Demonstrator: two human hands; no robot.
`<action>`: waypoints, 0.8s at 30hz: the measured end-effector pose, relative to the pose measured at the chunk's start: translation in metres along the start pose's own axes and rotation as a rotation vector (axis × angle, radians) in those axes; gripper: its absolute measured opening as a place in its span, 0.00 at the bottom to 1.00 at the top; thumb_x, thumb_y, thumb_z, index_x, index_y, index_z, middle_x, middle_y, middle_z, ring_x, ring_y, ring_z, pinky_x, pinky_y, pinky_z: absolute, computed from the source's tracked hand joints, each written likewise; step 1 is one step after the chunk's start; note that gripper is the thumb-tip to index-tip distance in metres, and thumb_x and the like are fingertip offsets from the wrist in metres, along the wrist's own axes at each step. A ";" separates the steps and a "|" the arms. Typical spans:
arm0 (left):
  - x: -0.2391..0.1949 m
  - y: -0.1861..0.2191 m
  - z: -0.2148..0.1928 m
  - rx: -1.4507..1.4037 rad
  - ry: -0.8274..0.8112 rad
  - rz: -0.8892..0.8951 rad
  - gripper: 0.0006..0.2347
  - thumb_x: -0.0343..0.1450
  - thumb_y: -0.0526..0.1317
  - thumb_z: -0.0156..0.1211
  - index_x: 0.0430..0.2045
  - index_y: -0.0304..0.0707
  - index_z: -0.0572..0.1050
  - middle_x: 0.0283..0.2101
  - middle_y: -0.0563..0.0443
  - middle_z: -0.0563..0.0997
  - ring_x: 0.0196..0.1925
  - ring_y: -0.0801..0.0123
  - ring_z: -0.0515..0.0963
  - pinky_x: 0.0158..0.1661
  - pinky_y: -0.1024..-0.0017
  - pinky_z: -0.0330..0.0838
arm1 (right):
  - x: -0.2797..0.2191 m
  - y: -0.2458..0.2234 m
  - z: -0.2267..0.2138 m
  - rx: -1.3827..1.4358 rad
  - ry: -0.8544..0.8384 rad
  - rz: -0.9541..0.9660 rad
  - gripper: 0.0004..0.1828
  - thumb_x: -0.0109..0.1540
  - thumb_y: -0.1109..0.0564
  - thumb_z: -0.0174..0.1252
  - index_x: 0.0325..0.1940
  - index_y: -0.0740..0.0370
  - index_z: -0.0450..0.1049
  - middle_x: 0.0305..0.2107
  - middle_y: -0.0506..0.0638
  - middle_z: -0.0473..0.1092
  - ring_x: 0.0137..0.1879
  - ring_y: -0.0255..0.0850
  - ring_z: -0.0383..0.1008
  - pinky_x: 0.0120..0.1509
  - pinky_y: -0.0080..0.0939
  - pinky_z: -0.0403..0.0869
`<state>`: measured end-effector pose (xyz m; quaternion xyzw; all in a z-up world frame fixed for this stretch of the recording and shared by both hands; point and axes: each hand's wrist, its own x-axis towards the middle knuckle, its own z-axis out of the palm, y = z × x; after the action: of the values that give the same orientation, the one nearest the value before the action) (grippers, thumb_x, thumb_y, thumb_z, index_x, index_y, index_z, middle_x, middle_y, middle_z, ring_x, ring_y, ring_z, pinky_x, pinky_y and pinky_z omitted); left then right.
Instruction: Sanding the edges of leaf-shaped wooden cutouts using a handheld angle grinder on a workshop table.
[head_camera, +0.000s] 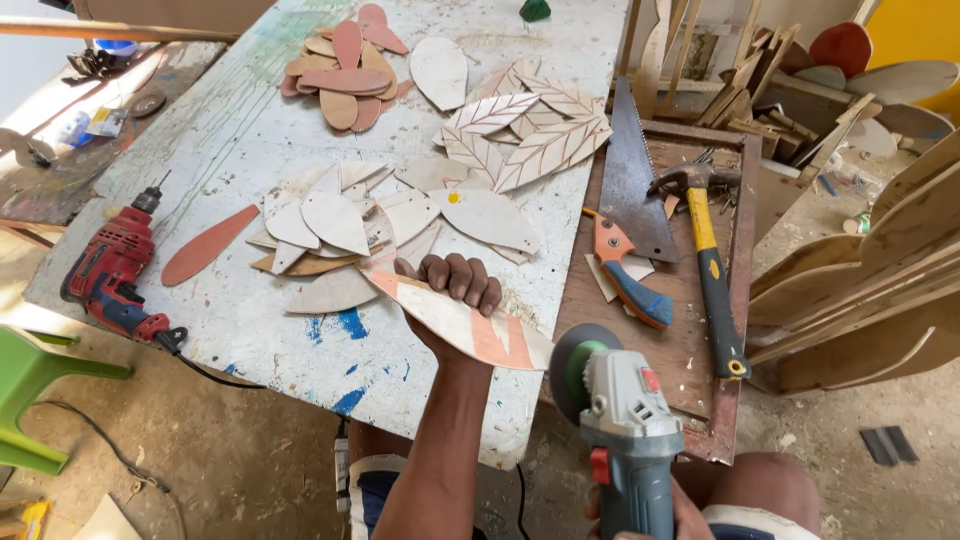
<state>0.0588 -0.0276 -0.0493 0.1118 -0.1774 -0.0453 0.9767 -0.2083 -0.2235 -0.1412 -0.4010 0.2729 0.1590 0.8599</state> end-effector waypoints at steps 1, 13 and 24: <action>-0.003 0.004 -0.005 0.001 0.006 -0.001 0.25 0.80 0.57 0.36 0.18 0.41 0.68 0.19 0.51 0.64 0.20 0.67 0.62 0.19 0.70 0.59 | -0.005 0.002 0.002 0.002 0.002 0.006 0.50 0.41 0.74 0.70 0.69 0.67 0.67 0.39 0.86 0.77 0.37 0.81 0.81 0.42 0.73 0.78; 0.011 0.009 0.046 0.888 1.051 -0.220 0.43 0.64 0.70 0.28 0.75 0.53 0.50 0.80 0.53 0.49 0.81 0.57 0.48 0.74 0.50 0.46 | -0.019 -0.028 0.024 0.193 0.380 -0.106 0.35 0.53 0.81 0.47 0.66 0.79 0.59 0.44 0.89 0.63 0.37 0.88 0.62 0.41 0.86 0.62; -0.032 0.026 0.065 1.834 -0.043 -0.093 0.11 0.76 0.45 0.54 0.40 0.38 0.78 0.39 0.50 0.84 0.38 0.67 0.81 0.36 0.68 0.76 | -0.026 -0.044 0.054 0.160 0.028 -0.243 0.39 0.43 0.65 0.66 0.59 0.77 0.68 0.38 0.77 0.74 0.30 0.75 0.77 0.31 0.72 0.75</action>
<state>0.0066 -0.0114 0.0051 0.8490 -0.1574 0.0717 0.4993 -0.1888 -0.2103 -0.0707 -0.3632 0.2461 0.0260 0.8982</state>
